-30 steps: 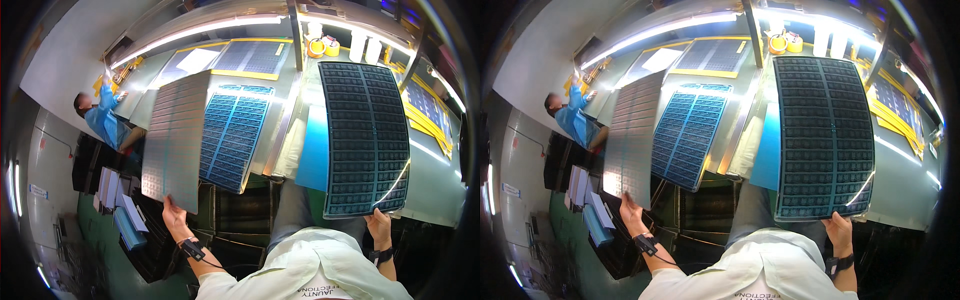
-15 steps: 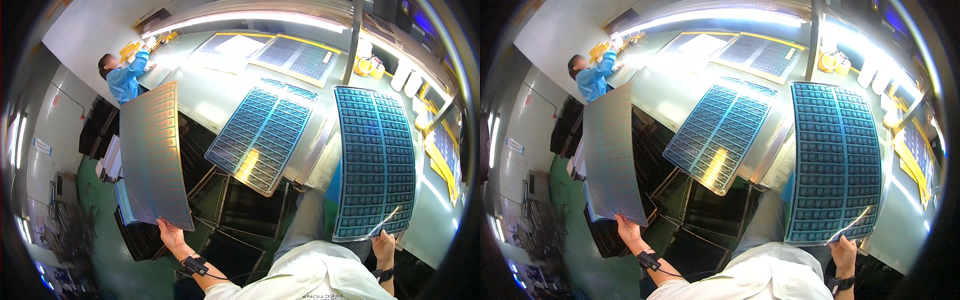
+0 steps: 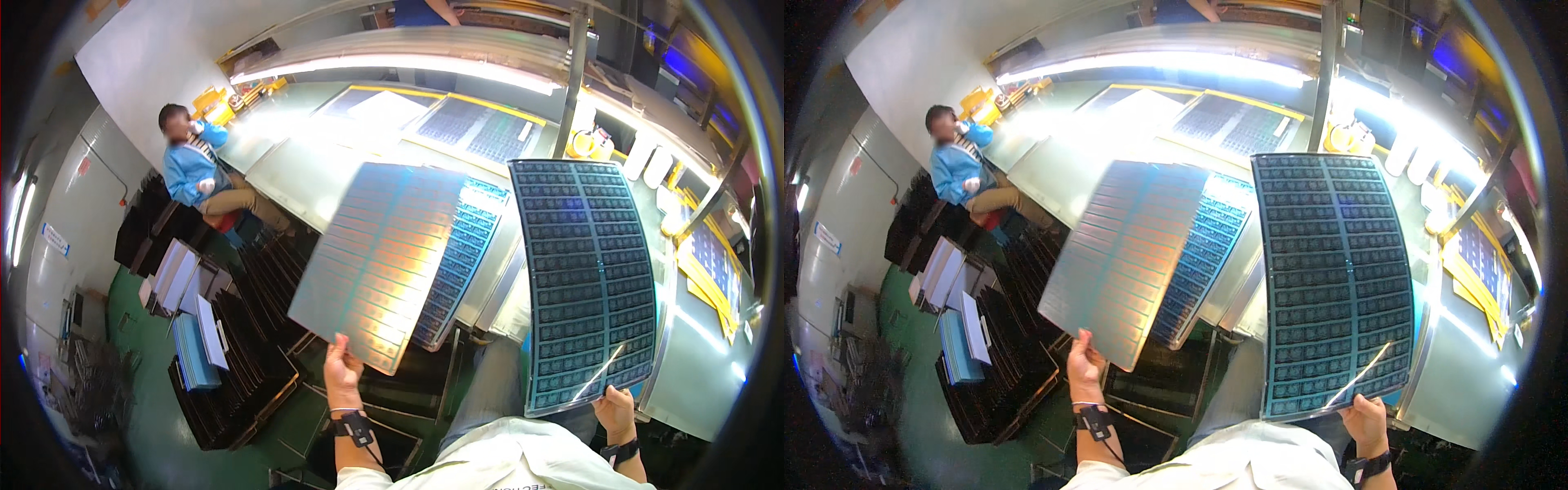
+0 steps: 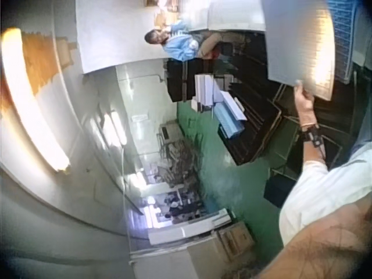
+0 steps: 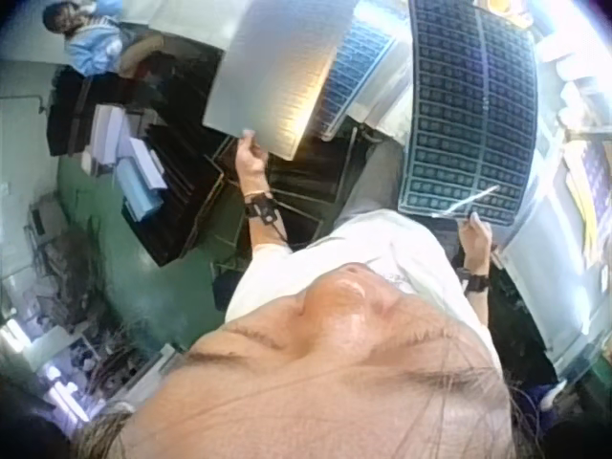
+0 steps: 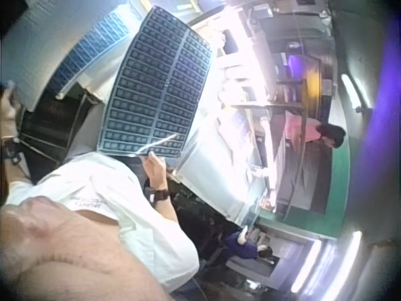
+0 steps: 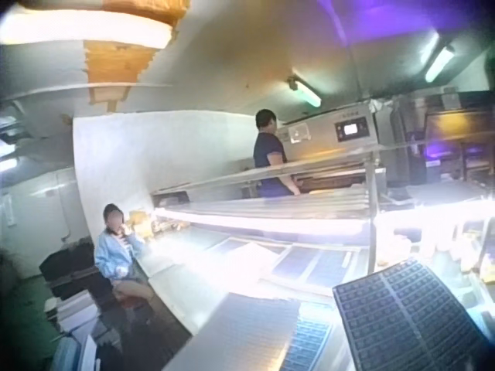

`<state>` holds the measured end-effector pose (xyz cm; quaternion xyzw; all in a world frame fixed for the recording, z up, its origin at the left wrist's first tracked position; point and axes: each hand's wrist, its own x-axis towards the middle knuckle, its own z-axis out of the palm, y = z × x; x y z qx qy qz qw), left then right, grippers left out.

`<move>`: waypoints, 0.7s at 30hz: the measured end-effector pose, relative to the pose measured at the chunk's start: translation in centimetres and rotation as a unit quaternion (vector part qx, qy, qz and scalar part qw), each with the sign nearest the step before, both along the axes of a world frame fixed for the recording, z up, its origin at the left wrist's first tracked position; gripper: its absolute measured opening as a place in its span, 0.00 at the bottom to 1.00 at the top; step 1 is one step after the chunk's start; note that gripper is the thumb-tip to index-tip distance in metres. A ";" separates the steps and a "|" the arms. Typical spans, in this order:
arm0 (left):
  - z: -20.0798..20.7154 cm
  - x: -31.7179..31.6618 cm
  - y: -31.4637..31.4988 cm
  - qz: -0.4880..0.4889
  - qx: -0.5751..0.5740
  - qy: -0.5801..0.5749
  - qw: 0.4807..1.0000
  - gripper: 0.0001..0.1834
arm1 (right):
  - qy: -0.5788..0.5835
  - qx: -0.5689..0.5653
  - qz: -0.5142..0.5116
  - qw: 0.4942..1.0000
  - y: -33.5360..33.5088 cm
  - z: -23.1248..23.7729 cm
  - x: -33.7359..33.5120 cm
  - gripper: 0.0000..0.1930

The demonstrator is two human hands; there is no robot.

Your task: Inspecting and sorting large patterned sheets into vertical storage racks on a fabrication floor.

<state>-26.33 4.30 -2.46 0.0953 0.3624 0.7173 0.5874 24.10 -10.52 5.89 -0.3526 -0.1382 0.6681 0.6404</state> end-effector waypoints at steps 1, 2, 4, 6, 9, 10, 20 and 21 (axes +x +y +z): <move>-0.6 0.7 0.5 -0.030 0.002 -0.018 0.999 0.09 | 0.015 -0.001 0.006 1.000 0.1 -0.2 -0.1 0.11; -1.1 1.3 1.0 -0.059 0.004 -0.034 0.998 0.09 | 0.015 0.008 0.003 1.000 0.3 -0.5 -0.3 0.11; 0.3 4.7 2.2 -0.072 -0.056 -0.020 0.996 0.09 | 0.001 0.000 0.003 1.000 1.1 -0.6 -0.6 0.10; -0.4 5.8 2.5 -0.055 -0.084 0.056 0.993 0.07 | -0.016 -0.011 -0.001 1.000 2.7 0.8 -1.7 0.09; -0.8 6.8 2.9 -0.031 -0.123 0.149 0.981 0.08 | 0.012 0.013 0.051 0.999 4.6 -0.2 -1.3 0.09; -0.6 7.2 3.0 -0.021 -0.142 0.234 0.962 0.10 | 0.011 0.016 0.049 0.999 5.4 -0.2 -1.4 0.09; -2.1 8.8 5.7 -0.118 -0.056 -0.029 0.991 0.17 | -0.030 0.043 0.167 0.985 14.1 3.5 -4.9 0.14; -2.2 8.8 5.9 -0.105 -0.053 -0.040 0.992 0.16 | -0.030 0.044 0.164 0.985 14.4 3.7 -5.1 0.14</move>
